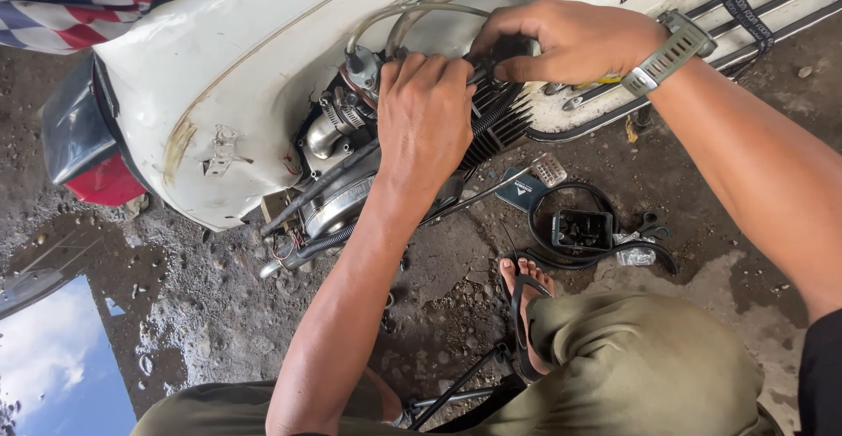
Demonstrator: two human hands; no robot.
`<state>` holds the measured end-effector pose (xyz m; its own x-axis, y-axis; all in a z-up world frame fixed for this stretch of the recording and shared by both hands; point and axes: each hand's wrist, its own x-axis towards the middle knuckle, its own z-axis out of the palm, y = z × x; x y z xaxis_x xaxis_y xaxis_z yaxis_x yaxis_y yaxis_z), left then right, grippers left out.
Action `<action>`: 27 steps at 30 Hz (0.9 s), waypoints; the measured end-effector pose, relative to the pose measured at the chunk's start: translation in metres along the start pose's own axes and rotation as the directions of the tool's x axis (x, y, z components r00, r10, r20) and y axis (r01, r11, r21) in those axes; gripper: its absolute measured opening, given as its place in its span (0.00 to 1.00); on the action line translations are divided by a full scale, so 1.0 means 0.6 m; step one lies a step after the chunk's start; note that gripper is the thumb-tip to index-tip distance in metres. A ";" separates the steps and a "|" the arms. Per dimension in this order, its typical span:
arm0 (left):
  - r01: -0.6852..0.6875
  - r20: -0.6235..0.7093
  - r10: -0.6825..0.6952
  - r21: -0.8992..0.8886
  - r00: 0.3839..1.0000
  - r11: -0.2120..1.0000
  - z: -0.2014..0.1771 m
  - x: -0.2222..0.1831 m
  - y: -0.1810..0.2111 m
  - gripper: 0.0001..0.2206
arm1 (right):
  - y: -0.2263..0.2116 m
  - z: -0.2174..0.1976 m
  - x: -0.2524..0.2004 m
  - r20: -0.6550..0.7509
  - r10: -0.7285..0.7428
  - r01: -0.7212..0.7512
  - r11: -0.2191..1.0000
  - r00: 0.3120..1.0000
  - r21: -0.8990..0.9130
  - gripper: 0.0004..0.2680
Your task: Repairing and assembling the engine components of a motorcycle, specifically connecting wires and fitting a drive belt.
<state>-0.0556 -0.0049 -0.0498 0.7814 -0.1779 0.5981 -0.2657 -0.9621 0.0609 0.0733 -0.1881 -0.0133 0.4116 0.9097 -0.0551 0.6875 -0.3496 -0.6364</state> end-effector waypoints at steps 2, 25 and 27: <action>0.000 0.005 0.000 0.008 1.000 1.000 -0.001 0.003 0.000 0.08 | -0.003 0.003 -0.004 -0.057 0.129 -0.132 0.990 0.990 -0.046 0.16; -0.024 0.005 0.024 -0.004 1.000 1.000 0.002 0.004 -0.006 0.05 | 0.039 0.056 -0.028 -0.400 -0.422 0.293 0.892 0.814 -0.345 0.09; -0.024 0.007 0.024 -0.009 1.000 1.000 0.002 0.004 -0.004 0.06 | 0.025 0.029 -0.035 -0.332 -0.290 0.286 0.956 0.898 -0.063 0.11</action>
<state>-0.0526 -0.0030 -0.0495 0.7791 -0.2021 0.5934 -0.2888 -0.9559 0.0536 0.0644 -0.2086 -0.0352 0.3686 0.8437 0.3903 0.8126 -0.0885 -0.5761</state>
